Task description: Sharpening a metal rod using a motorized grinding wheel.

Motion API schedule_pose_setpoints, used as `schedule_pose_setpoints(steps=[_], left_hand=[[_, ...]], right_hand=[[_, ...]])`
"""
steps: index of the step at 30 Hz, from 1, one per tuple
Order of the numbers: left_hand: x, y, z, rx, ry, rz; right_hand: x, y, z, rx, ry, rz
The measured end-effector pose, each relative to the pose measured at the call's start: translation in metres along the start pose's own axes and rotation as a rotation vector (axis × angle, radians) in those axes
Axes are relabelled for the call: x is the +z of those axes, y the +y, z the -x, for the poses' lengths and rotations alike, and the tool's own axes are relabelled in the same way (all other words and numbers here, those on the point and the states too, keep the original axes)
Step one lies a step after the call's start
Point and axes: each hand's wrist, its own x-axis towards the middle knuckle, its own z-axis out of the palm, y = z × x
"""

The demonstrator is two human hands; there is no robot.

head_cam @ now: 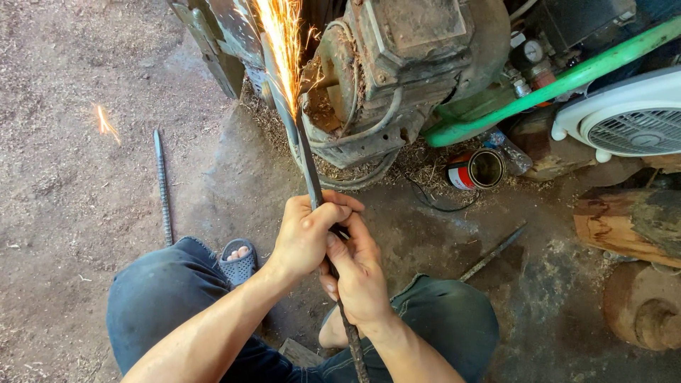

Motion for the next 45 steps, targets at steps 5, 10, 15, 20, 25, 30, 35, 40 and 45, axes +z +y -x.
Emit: schedule_pose_setpoints(steps=[5,10,15,20,25,30,35,40,45], left_hand=[[-0.001,0.001,-0.004,0.003,-0.009,0.02],[-0.002,0.005,-0.006,-0.003,-0.005,0.008],[-0.002,0.011,-0.007,0.024,0.005,-0.013],[-0.003,0.014,-0.01,0.03,0.009,-0.02],[-0.005,0.015,-0.013,0.064,-0.009,-0.036],[-0.009,0.004,-0.019,0.089,-0.06,0.02],[-0.006,0.008,-0.013,0.037,-0.047,0.024],[0.0,-0.002,-0.001,0.03,-0.024,0.003],[0.018,0.0,0.025,0.096,-0.109,-0.183]], right_hand=[[0.001,-0.002,-0.003,0.0,-0.003,0.0],[0.001,-0.001,-0.007,-0.004,-0.001,-0.004],[0.004,-0.005,-0.009,-0.003,-0.015,-0.015],[0.007,-0.008,-0.012,-0.037,-0.022,-0.01],[0.011,-0.011,-0.014,-0.039,-0.03,-0.034],[0.015,-0.017,-0.012,-0.053,0.003,0.059],[0.008,-0.005,-0.01,-0.068,-0.004,0.023],[-0.004,0.001,0.003,-0.018,-0.026,-0.04],[-0.041,0.002,0.032,0.139,-0.11,-0.264]])
